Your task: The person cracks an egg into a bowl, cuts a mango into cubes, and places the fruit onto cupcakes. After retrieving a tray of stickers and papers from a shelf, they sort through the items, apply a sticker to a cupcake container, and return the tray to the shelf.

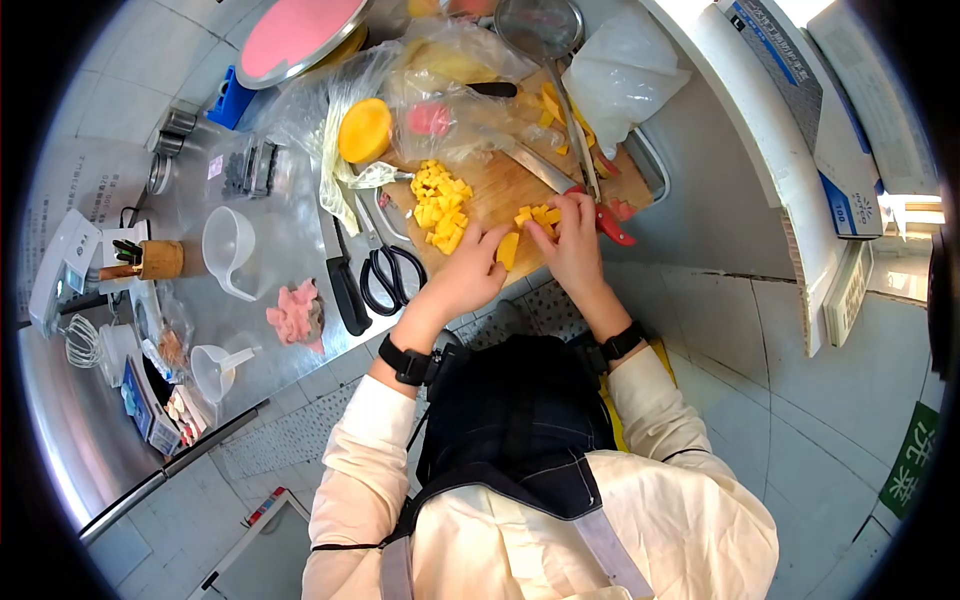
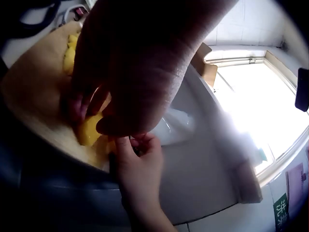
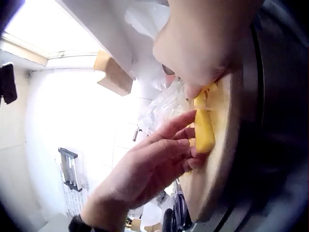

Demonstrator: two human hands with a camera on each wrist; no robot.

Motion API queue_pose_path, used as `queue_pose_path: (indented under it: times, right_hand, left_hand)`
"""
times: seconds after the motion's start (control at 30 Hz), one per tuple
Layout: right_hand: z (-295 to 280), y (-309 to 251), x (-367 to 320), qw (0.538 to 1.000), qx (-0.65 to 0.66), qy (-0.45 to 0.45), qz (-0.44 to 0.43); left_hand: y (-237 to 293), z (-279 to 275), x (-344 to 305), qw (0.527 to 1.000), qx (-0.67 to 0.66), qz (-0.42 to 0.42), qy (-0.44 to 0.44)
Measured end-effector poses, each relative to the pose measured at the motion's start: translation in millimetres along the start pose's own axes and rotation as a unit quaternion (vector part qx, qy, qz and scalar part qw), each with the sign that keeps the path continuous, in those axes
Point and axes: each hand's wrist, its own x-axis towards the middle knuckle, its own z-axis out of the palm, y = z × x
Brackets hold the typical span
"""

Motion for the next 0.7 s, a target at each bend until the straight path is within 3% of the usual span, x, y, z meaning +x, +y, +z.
queue_pose_path:
  times: [0.1, 0.17, 0.2, 0.27, 0.3, 0.37, 0.5, 0.63, 0.7]
  right_hand:
    - [-7.8, -1.1, 1.6, 0.998, 0.022, 0.001, 0.053]
    - [-17.6, -5.4, -3.1, 0.996, 0.022, 0.007, 0.086]
    - [-23.9, -10.7, -4.9, 0.998, 0.027, -0.022, 0.055]
    - [-26.9, -17.9, -7.3, 0.994, 0.057, -0.098, -0.010]
    - [-24.1, -21.7, -4.8, 0.993, 0.056, -0.103, -0.011]
    - [-16.7, -29.5, 4.7, 0.968, 0.004, -0.202, -0.149]
    - [-11.2, -30.7, 14.9, 0.933, -0.049, -0.311, -0.176]
    - [-11.2, -26.9, 15.6, 0.929, -0.067, -0.318, -0.178]
    - [-12.1, -28.7, 11.6, 0.937, -0.069, -0.316, -0.128]
  left_hand:
    - [-1.2, -1.1, -19.2, 0.993, -0.106, -0.009, 0.046]
    - [5.4, -10.9, -43.8, 0.964, -0.224, -0.129, 0.054]
    - [0.0, -7.4, -55.6, 0.963, -0.228, -0.130, 0.054]
    - [-13.6, 5.8, -77.2, 0.832, -0.526, -0.160, -0.074]
    - [-15.1, 14.7, -80.8, 0.830, -0.530, -0.161, -0.072]
    - [-13.8, 36.4, -80.9, 0.724, -0.646, -0.176, -0.166]
    - [-26.4, 75.6, -66.3, 0.679, -0.707, -0.156, -0.120]
    - [-29.9, 79.9, -61.0, 0.651, -0.745, -0.125, -0.075]
    - [-32.3, 82.2, -59.2, 0.621, -0.774, -0.111, -0.061]
